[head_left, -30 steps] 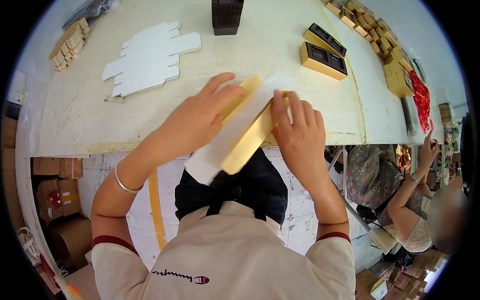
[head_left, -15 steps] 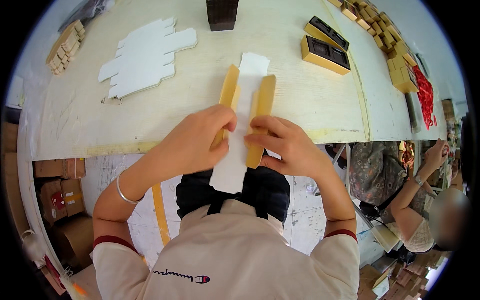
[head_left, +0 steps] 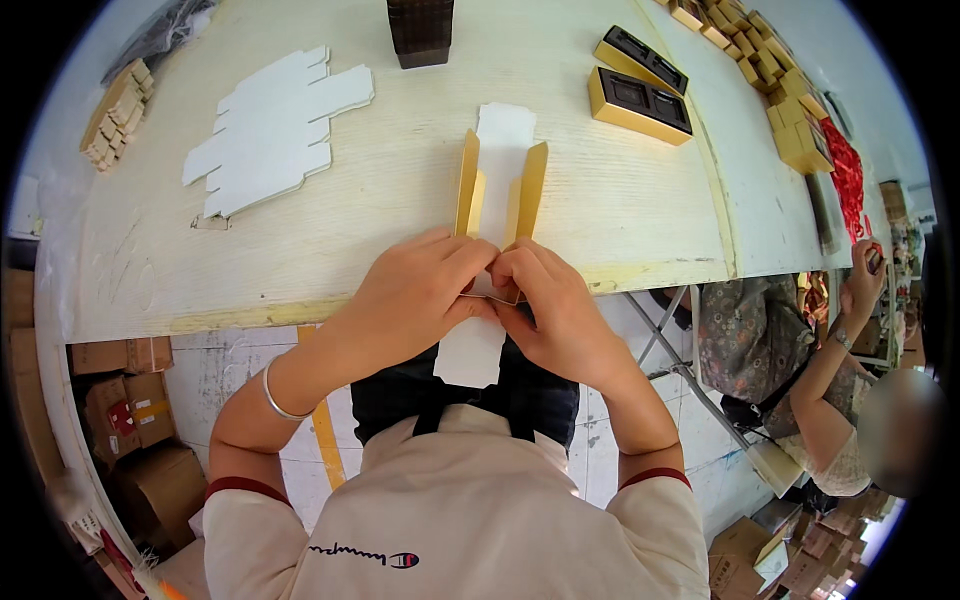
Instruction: The person folds flat white cardboard pieces into small rectangular boxes, inserts a black plastic tray into each, and places the finished units on the table. The process repeats continuously with multiple identical items.
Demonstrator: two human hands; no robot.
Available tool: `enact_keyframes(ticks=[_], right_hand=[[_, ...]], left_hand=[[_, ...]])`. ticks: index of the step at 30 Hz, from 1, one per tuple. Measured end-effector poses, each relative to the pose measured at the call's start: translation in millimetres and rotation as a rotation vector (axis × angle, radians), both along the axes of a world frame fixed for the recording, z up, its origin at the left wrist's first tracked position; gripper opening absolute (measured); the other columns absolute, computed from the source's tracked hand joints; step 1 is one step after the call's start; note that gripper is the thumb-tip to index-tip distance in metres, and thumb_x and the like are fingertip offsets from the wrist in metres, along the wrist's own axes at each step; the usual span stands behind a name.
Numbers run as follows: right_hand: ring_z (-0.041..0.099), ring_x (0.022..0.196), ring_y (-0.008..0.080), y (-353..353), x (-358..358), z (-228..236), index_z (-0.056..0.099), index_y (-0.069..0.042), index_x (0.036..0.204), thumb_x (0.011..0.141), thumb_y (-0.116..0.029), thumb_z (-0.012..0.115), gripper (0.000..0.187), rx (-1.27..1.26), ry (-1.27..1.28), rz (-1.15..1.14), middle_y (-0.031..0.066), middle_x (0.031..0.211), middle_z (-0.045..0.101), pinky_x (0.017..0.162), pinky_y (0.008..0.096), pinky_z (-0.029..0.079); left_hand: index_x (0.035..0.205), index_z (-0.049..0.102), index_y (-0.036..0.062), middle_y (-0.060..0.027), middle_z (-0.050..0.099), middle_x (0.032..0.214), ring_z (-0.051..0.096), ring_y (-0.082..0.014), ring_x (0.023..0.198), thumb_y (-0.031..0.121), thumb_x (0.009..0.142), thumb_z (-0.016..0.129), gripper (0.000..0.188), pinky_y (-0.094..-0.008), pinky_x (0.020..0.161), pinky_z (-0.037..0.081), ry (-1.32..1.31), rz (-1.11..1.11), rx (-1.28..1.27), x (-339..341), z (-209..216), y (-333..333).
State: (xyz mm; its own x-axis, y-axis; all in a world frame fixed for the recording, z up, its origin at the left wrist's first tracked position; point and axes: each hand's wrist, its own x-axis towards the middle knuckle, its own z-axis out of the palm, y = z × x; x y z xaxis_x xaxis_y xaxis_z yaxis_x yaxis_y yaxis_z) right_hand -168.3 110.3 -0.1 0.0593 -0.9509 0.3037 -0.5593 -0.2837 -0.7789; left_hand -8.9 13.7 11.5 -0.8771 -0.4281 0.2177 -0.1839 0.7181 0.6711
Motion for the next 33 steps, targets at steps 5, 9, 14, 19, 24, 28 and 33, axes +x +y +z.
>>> enact_keyframes(ticks=[5, 9, 14, 19, 24, 28, 33], right_hand=[[0.055, 0.090, 0.0326, 9, -9, -4, 0.053, -0.002, 0.104, 0.072, 0.008, 0.065, 0.036, -0.003, -0.061, 0.083, 0.0153, 0.109, 0.052, 0.072, 0.0366, 0.046], [0.057, 0.097, 0.0310, 26, -14, -3, 0.053, -0.005, 0.125, 0.069, 0.005, 0.068, 0.058, -0.144, 0.272, 0.084, 0.0160, 0.130, 0.049, 0.079, 0.0379, 0.046], [0.056, 0.098, 0.0303, 30, -8, -24, 0.061, -0.003, 0.119, 0.065, 0.001, 0.069, 0.055, -0.389, 0.352, -0.049, 0.0143, 0.123, 0.057, 0.082, 0.0389, 0.046], [0.057, 0.088, 0.0289, 9, -6, -25, 0.064, -0.001, 0.101, 0.070, 0.004, 0.069, 0.032, -0.446, 0.146, -0.124, 0.0135, 0.110, 0.062, 0.077, 0.0366, 0.049], [0.057, 0.078, 0.0236, 7, 14, -27, 0.062, 0.000, 0.097, 0.075, 0.006, 0.070, 0.024, -0.258, -0.312, -0.302, 0.0131, 0.107, 0.061, 0.067, 0.0317, 0.049], [0.056, 0.075, 0.0225, 8, 8, -24, 0.063, -0.001, 0.103, 0.073, 0.001, 0.073, 0.031, -0.281, 0.002, -0.236, 0.0126, 0.109, 0.059, 0.065, 0.0308, 0.048], [0.056, 0.076, 0.0240, 9, 2, -15, 0.065, -0.004, 0.103, 0.071, -0.007, 0.072, 0.034, -0.404, 0.484, -0.202, 0.0102, 0.099, 0.060, 0.065, 0.0336, 0.041]], left_hand=[[0.080, 0.059, 0.0035, -0.0074, 0.057, 0.076, 0.057, -0.0268, 0.071, 0.012, 0.073, 0.074, 0.018, -0.0360, 0.061, 0.046, 0.031, -0.020, -0.023, 0, -8, 0], [0.077, 0.060, 0.0025, -0.0095, 0.056, 0.073, 0.057, -0.0280, 0.069, 0.013, 0.076, 0.072, 0.015, -0.0367, 0.060, 0.045, -0.004, 0.016, 0.052, -1, -3, 0], [0.079, 0.059, 0.0003, -0.0077, 0.054, 0.072, 0.053, -0.0201, 0.063, 0.012, 0.079, 0.070, 0.017, -0.0322, 0.054, 0.042, 0.007, 0.009, 0.106, -4, -2, 4], [0.103, 0.052, 0.0027, -0.0089, 0.057, 0.078, 0.052, -0.0160, 0.070, 0.028, 0.090, 0.062, 0.030, -0.0296, 0.063, 0.044, 0.088, -0.116, 0.656, 6, 7, -12], [0.120, 0.039, 0.0048, -0.0107, 0.052, 0.119, 0.055, -0.0143, 0.090, 0.013, 0.095, 0.055, 0.030, -0.0261, 0.071, 0.047, 0.171, 0.051, 0.476, 6, -19, -2], [0.110, 0.046, 0.0032, -0.0117, 0.049, 0.121, 0.058, -0.0152, 0.088, 0.001, 0.091, 0.055, 0.022, -0.0270, 0.071, 0.049, 0.352, 0.105, 0.273, -3, -24, 5], [0.090, 0.059, 0.0010, -0.0104, 0.053, 0.099, 0.059, -0.0284, 0.074, 0.012, 0.082, 0.068, 0.016, -0.0360, 0.064, 0.049, 0.342, 0.177, 0.160, 1, -24, 16]])
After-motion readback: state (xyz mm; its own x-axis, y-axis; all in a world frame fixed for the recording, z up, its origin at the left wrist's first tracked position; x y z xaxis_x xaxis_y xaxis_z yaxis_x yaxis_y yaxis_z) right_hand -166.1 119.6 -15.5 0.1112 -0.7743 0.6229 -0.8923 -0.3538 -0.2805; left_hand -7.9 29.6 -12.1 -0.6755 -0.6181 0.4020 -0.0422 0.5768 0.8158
